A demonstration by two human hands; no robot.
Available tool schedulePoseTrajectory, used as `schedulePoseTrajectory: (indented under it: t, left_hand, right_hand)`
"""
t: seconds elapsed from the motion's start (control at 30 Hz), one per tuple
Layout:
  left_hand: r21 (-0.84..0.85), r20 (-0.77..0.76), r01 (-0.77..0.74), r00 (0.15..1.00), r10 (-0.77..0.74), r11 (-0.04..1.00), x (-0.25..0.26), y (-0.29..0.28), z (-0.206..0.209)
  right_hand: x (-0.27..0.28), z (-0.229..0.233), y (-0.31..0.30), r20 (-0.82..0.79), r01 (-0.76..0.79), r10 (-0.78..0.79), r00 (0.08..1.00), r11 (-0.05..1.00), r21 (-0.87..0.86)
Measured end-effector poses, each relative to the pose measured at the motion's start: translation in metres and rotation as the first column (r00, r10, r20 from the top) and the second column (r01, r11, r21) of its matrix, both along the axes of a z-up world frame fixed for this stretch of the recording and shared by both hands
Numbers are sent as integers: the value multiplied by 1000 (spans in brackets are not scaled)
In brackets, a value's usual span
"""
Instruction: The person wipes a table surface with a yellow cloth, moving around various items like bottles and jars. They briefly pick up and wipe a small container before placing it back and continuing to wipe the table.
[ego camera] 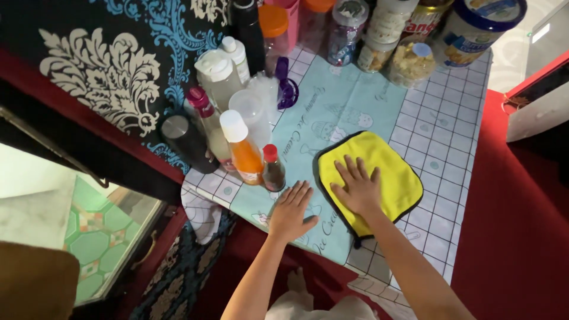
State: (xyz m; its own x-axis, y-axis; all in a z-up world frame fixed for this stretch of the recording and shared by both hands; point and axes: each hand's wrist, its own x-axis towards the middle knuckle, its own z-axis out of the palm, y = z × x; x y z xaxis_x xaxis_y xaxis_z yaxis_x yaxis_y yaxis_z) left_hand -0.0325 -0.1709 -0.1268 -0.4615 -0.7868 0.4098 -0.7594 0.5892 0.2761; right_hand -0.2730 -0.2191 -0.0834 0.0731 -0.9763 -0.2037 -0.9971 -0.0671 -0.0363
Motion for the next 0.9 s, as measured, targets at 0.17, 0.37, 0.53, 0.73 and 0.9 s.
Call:
schedulePoseTrajectory:
  t: [0.17,0.37,0.53,0.73,0.9]
  left_hand:
    - [-90,-14,-26,1000,25,996,-2,-1,-9]
    - [-132,-23,-34,999,32,991,-2,3,-11]
    - [-105,-3,-34,999,34,994,-3,3,-11]
    - [97,196,1,980,-20,995,-2,4,-12]
    - [-217,73,-158,981,177,963,-12,4,-24]
  right_hand:
    - [2,-1,29,20,-25,25,999,1000,-5]
    - [18,1,105,-62,-146,143,988,988,-41]
    - [19,-4,137,-14,-178,177,984,983,-54]
    - [20,19,113,71,-138,140,988,990,-24]
    - [4,29,54,-106,-173,185,977,979,110]
